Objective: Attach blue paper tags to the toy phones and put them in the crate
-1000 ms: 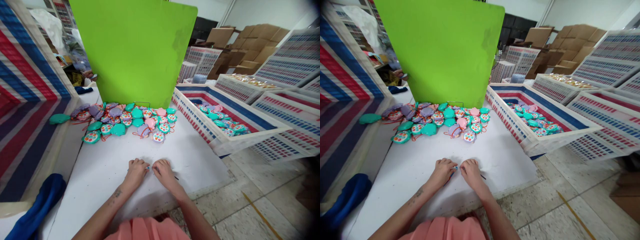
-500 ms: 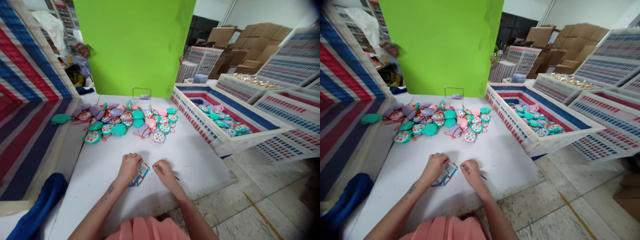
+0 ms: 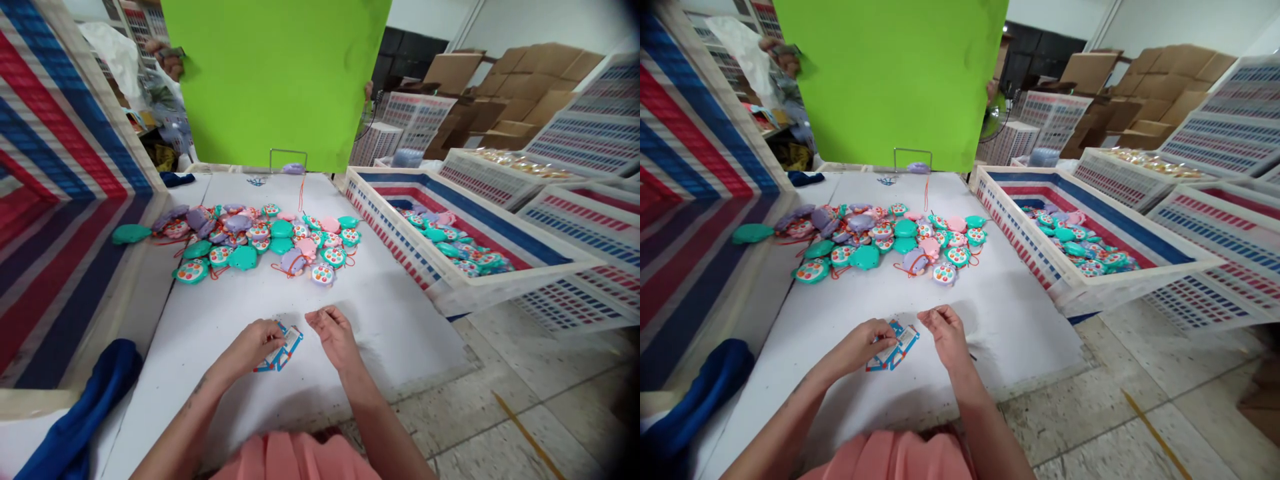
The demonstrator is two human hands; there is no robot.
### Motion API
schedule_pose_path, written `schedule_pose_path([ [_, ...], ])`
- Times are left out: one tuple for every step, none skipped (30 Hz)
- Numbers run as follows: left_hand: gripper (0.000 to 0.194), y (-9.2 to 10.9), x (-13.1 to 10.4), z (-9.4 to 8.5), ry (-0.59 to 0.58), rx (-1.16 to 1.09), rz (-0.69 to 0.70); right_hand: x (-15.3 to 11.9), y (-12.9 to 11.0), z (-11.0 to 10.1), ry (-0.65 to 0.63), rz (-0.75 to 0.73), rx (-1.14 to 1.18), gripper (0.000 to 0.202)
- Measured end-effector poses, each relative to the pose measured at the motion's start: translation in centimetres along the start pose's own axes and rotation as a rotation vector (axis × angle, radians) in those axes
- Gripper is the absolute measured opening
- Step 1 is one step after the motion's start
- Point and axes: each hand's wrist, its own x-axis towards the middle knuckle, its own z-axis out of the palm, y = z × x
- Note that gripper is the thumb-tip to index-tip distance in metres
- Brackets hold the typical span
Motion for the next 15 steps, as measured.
schedule_pose_path([
  [0.018, -0.2, 0.0, 0.4, 0.011, 0.033, -0.019, 0.0, 0.1, 0.2, -0.002, 0.014, 0.017, 0.021],
  [0.019, -0.5, 0.1, 0.8, 0.032, 0.08, -0.047, -0.1, 0.2, 0.3, 0.0, 0.022, 0.029, 0.022],
  [0.026, -0.8, 0.2, 1.2, 0.054, 0.135, -0.081, -0.1, 0.3, 0.4, 0.001, 0.027, 0.041, 0.023],
  [0.035, -1.1, 0.4, 1.6, 0.064, 0.189, -0.115, -0.1, 0.4, 0.4, 0.0, 0.032, 0.053, 0.023],
  [0.042, -1.5, 0.5, 1.9, 0.063, 0.235, -0.142, -0.2, 0.5, 0.4, -0.006, 0.039, 0.063, 0.022],
  [0.044, -1.8, 0.6, 2.3, 0.055, 0.269, -0.162, -0.2, 0.5, 0.3, -0.015, 0.047, 0.072, 0.021],
  [0.043, -2.1, 0.7, 2.5, 0.043, 0.287, -0.171, -0.2, 0.5, 0.3, -0.026, 0.055, 0.079, 0.021],
  [0.041, -2.3, 0.8, 2.7, 0.035, 0.293, -0.174, -0.2, 0.6, 0.2, -0.038, 0.064, 0.084, 0.02],
  [0.037, -2.5, 0.9, 2.8, 0.035, 0.29, -0.176, -0.3, 0.6, 0.2, -0.047, 0.074, 0.081, 0.019],
  [0.034, -2.6, 1.0, 2.8, 0.041, 0.28, -0.177, -0.3, 0.6, 0.1, -0.052, 0.085, 0.07, 0.019],
  [0.032, -2.7, 1.1, 2.8, 0.05, 0.265, -0.181, -0.3, 0.6, 0.1, -0.052, 0.094, 0.047, 0.02],
  [0.031, -2.8, 1.1, 2.8, 0.057, 0.245, -0.186, -0.3, 0.7, 0.0, -0.046, 0.103, 0.012, 0.021],
  [0.029, -2.9, 1.1, 2.7, 0.066, 0.216, -0.192, -0.4, 0.7, 0.0, -0.036, 0.112, -0.033, 0.022],
  [0.028, -3.1, 1.1, 2.7, 0.073, 0.176, -0.199, -0.4, 0.8, 0.0, -0.027, 0.119, -0.09, 0.023],
  [0.025, -3.2, 1.1, 2.6, 0.079, 0.125, -0.208, -0.4, 0.8, 0.0, -0.02, 0.121, -0.157, 0.024],
])
